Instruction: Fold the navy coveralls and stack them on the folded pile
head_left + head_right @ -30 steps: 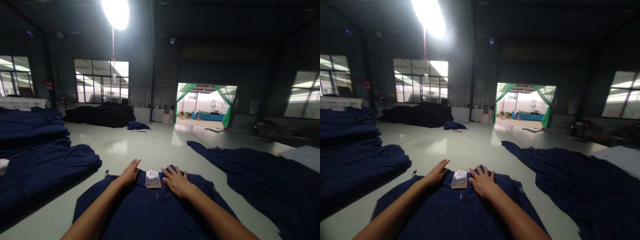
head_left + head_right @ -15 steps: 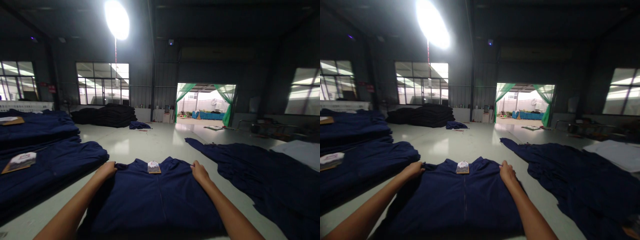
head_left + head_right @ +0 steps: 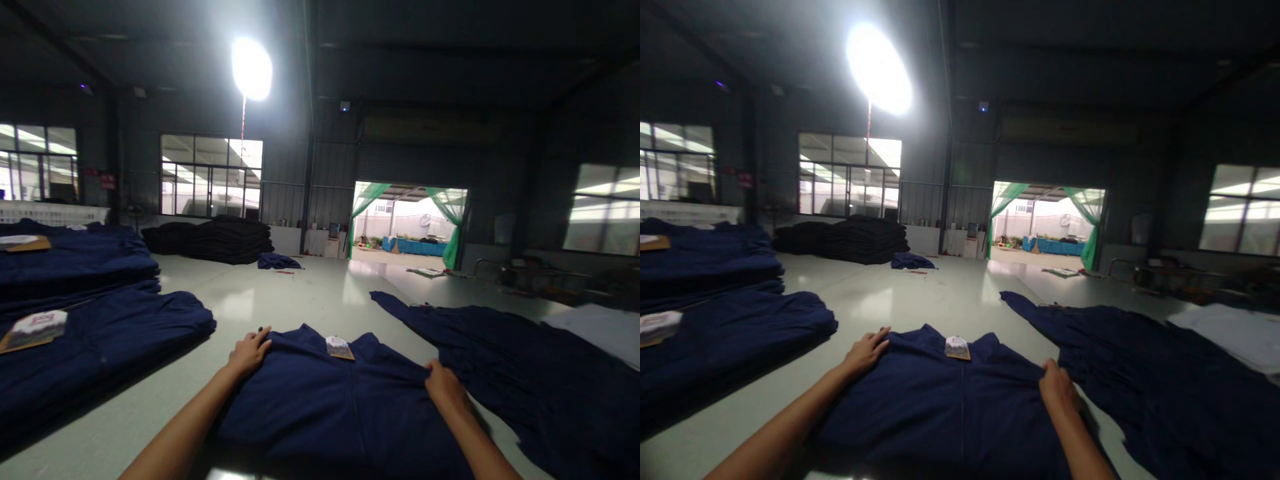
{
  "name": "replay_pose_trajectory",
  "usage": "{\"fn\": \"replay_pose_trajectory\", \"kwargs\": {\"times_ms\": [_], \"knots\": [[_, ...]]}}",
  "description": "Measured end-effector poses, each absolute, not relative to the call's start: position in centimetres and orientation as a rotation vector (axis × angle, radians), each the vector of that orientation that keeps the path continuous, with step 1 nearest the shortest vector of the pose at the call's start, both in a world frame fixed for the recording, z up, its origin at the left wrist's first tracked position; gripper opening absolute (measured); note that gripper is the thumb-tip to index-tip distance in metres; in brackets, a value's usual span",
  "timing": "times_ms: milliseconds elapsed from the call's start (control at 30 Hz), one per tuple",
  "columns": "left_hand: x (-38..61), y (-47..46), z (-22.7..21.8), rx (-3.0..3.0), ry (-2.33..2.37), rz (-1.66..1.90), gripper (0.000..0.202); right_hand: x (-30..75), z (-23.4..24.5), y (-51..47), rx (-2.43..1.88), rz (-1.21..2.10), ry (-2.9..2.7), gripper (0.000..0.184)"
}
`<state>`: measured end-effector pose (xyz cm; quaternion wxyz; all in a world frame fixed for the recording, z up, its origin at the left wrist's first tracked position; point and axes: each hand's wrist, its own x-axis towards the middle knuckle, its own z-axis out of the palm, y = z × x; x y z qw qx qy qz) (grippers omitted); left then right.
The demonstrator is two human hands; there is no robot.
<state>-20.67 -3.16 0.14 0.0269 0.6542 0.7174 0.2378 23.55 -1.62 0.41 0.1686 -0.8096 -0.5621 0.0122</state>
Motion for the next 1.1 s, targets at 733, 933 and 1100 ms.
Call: {"fn": "replay_pose_trajectory", "kwargs": {"times_ms": [733, 933, 1100], "knots": [[-13.2, -2.5, 3.7, 2.565, 1.787, 0.327, 0.028, 20.2, 3.2, -2.5, -2.124, -0.025, -2.037, 0.035], [-14.0, -1.2, 0.5, 2.289, 1.817, 0.248, 0.061, 19.7, -0.3, -1.8, -2.413, 0.245, -1.872, 0.054], [-14.6, 0.5, -1.0, 2.183, 1.839, 0.229, 0.066, 21.0, -1.0, -1.8, -2.542, 0.368, -1.571, 0.064]]}}
